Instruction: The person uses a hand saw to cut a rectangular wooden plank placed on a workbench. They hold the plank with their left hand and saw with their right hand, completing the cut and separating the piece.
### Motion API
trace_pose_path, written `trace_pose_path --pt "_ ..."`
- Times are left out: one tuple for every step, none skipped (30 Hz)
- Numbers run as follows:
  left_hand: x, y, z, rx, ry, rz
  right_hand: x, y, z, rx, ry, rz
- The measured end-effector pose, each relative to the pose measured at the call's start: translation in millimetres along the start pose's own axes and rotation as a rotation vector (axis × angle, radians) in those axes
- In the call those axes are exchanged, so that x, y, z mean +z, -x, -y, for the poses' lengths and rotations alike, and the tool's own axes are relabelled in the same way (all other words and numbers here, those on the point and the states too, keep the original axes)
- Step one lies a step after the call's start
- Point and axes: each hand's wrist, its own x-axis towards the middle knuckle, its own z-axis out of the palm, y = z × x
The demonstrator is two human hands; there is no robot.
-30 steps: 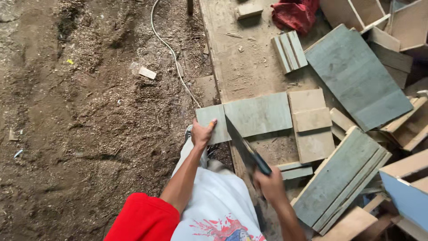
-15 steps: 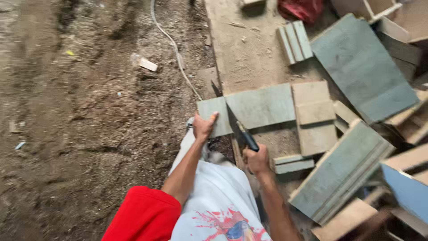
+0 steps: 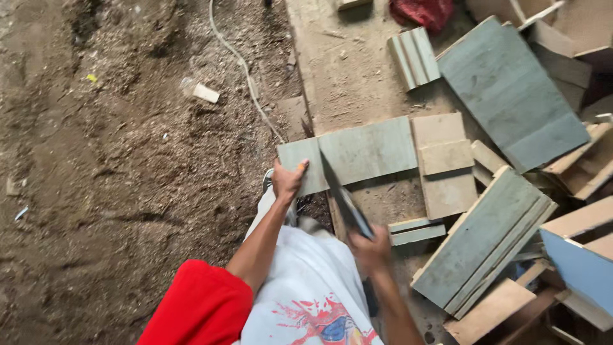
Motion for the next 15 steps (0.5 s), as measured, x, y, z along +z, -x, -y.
trace_pose_path --pt "7 -2 -6 -0.036 -0.016 0.028 18 -23 8 -0.181 0.285 0.036" --pt "7 -3 -6 -0.085 -0.038 0.041 32 -35 13 -0.163 0.229 0.026" --pt "8 -4 -7 -0.134 -0.059 0.055 41 -40 18 -0.145 0.175 0.016" --pt "6 -4 -6 -0.097 -0.073 0.036 44 -35 21 -0.154 0.159 0.02" --pt "4 -5 -4 -0.06 -0.088 0.017 37 -21 23 -0.162 0.144 0.023" --pt "7 -8 -5 -0.016 -0.101 0.006 24 -9 26 -0.174 0.127 0.017" --pt "9 -10 -5 -0.036 -0.116 0.017 4 22 22 -0.126 0.153 0.002" --pt "7 -11 -3 -0.062 -0.13 0.019 -15 52 18 -0.032 0.029 0.043" --pt "4 -13 -1 -0.088 -0.145 0.021 -41 74 18 -0.057 0.25 0.012" --pt "5 -12 2 -0.077 -0.149 0.019 -59 98 12 0.037 0.041 0.037" --pt "6 -10 6 -0.066 -0.153 0.017 -79 119 7 -0.06 0.152 0.066" --pt "6 -13 7 -0.05 -0.159 0.015 -88 129 4 -0.161 0.26 0.094" --pt "7 -15 7 -0.024 -0.113 0.017 -87 126 1 -0.084 0.186 0.073" --pt "9 -16 9 0.003 -0.068 0.026 -82 118 -2 -0.004 0.112 0.048" --pt "12 -16 10 0.03 -0.023 0.034 -71 104 -3 0.074 0.036 0.022"
